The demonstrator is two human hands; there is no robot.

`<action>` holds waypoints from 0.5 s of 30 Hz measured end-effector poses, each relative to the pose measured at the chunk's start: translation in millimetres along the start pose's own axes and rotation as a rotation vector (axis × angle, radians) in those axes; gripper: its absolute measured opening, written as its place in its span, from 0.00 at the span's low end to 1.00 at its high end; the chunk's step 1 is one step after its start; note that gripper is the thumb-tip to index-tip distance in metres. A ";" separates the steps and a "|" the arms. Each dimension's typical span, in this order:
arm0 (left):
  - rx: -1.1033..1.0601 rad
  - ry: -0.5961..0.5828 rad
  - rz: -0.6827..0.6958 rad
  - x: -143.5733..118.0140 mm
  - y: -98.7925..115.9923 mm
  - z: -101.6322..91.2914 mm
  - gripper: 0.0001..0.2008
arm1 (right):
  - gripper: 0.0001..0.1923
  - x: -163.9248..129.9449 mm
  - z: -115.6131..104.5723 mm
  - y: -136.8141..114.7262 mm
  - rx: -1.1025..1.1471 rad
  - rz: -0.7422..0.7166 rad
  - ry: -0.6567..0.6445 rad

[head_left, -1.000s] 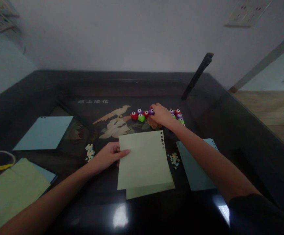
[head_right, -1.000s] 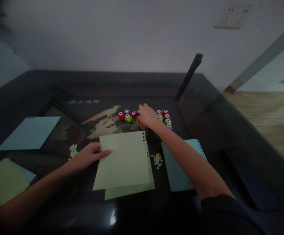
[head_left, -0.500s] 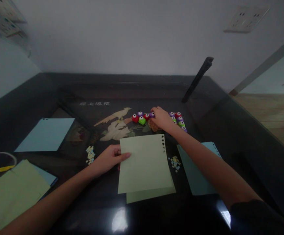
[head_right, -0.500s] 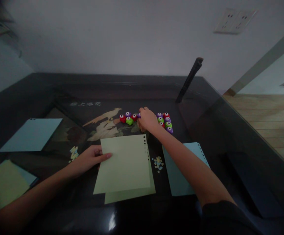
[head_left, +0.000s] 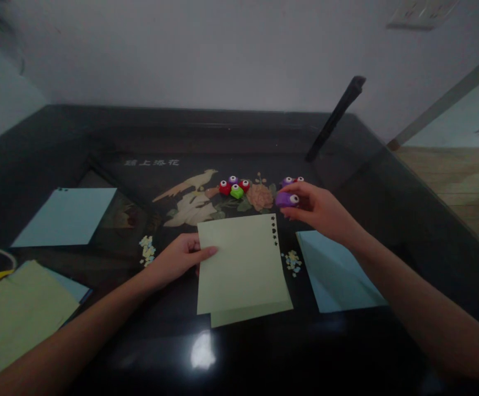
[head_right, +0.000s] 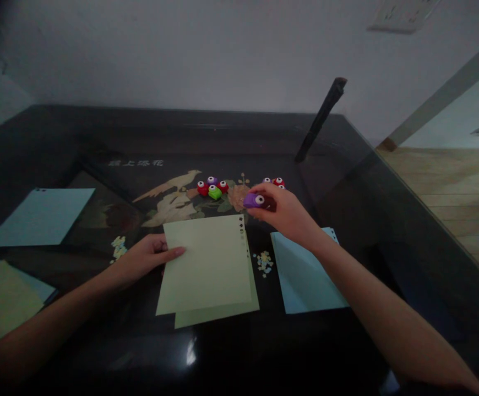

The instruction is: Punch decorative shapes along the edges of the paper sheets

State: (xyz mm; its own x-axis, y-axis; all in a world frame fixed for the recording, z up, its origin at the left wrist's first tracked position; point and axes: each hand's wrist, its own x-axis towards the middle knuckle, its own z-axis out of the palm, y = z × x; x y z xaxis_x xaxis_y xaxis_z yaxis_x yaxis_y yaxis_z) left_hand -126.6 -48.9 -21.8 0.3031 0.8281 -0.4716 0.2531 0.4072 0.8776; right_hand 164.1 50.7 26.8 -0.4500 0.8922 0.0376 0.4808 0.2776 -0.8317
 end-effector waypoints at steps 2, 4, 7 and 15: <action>0.013 0.007 -0.017 -2.9 2.5 3.2 0.17 | 0.21 -29.0 -4.6 1.5 0.184 0.151 -0.048; 0.019 0.003 -0.038 -6.9 5.7 8.9 0.18 | 0.21 -56.0 -3.8 4.4 0.300 0.294 -0.059; -0.012 -0.034 -0.082 -13.1 11.5 20.9 0.19 | 0.20 -87.9 4.6 10.9 0.485 0.406 -0.062; 0.028 0.024 -0.175 -13.4 13.7 37.3 0.19 | 0.21 -114.5 21.6 22.5 0.808 0.458 -0.098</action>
State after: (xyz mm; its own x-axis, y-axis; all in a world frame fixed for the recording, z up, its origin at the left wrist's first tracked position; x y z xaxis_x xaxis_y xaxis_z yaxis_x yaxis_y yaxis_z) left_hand -92.9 -68.8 -6.7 0.2306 0.7544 -0.6146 0.3260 0.5352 0.7793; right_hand 210.2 -52.9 -8.3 -0.4251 0.8091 -0.4056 -0.0259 -0.4589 -0.8881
